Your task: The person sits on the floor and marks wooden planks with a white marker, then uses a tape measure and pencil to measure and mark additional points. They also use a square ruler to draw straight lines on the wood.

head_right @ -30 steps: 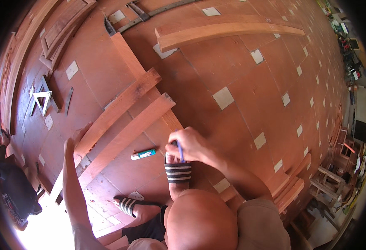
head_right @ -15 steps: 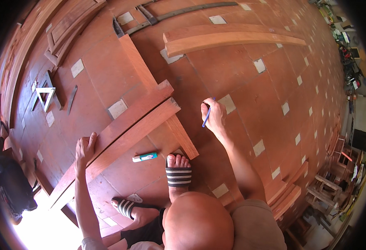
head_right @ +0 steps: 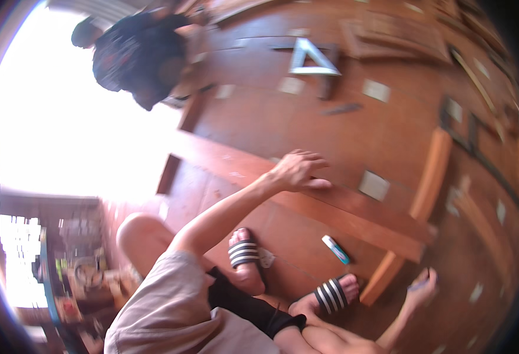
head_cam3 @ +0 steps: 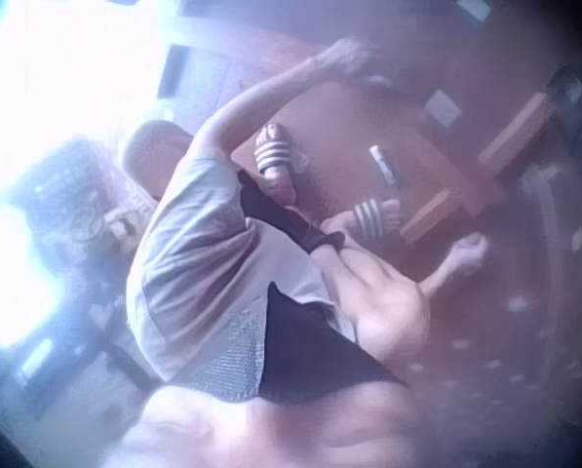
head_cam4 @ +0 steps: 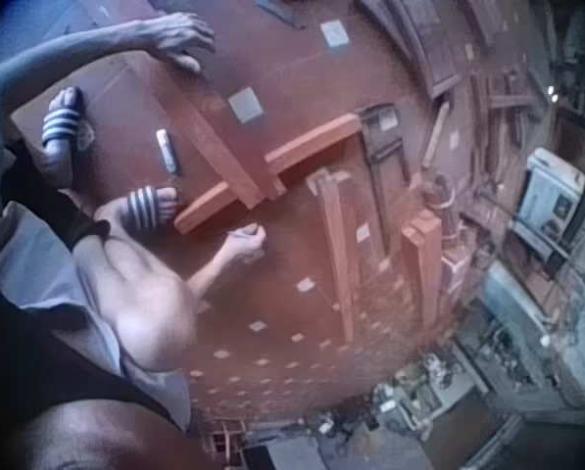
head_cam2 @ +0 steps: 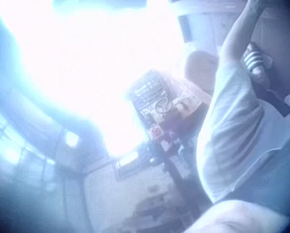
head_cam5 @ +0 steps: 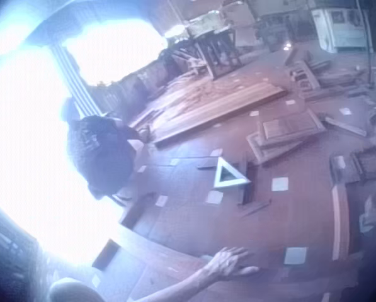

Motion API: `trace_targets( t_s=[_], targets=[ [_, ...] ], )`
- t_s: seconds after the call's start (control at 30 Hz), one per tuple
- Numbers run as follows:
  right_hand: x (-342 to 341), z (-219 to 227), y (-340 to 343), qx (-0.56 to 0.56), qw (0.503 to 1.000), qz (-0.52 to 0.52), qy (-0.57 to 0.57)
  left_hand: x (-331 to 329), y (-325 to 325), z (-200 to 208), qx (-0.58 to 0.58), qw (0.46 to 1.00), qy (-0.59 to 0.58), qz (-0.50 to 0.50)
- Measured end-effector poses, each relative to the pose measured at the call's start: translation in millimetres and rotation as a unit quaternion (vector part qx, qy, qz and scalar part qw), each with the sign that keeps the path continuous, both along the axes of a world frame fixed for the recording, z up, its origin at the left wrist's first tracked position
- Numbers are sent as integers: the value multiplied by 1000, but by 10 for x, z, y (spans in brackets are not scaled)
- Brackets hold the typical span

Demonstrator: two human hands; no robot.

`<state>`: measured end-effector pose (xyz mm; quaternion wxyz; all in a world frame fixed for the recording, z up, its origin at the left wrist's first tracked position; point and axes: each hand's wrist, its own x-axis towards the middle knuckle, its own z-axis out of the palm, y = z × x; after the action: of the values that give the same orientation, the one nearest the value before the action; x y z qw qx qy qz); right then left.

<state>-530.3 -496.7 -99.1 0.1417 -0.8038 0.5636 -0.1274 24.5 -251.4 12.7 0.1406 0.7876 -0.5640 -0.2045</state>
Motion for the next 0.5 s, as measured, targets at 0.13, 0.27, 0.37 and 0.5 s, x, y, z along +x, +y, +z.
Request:
trace_targets(
  t_s=[0.13,0.27,0.37,0.5],
  targets=[
    [3,10,-88,-76,994,63,40,561,608,70,-151,975,-158,28],
    [43,11,-94,-76,988,65,116,907,1297,-24,-111,765,-295,562],
    [126,53,-113,-66,995,20,69,1001,1705,-181,-140,393,-122,901],
    [305,293,-84,116,959,-33,-256,975,2011,-449,-283,227,318,876]
  ],
)
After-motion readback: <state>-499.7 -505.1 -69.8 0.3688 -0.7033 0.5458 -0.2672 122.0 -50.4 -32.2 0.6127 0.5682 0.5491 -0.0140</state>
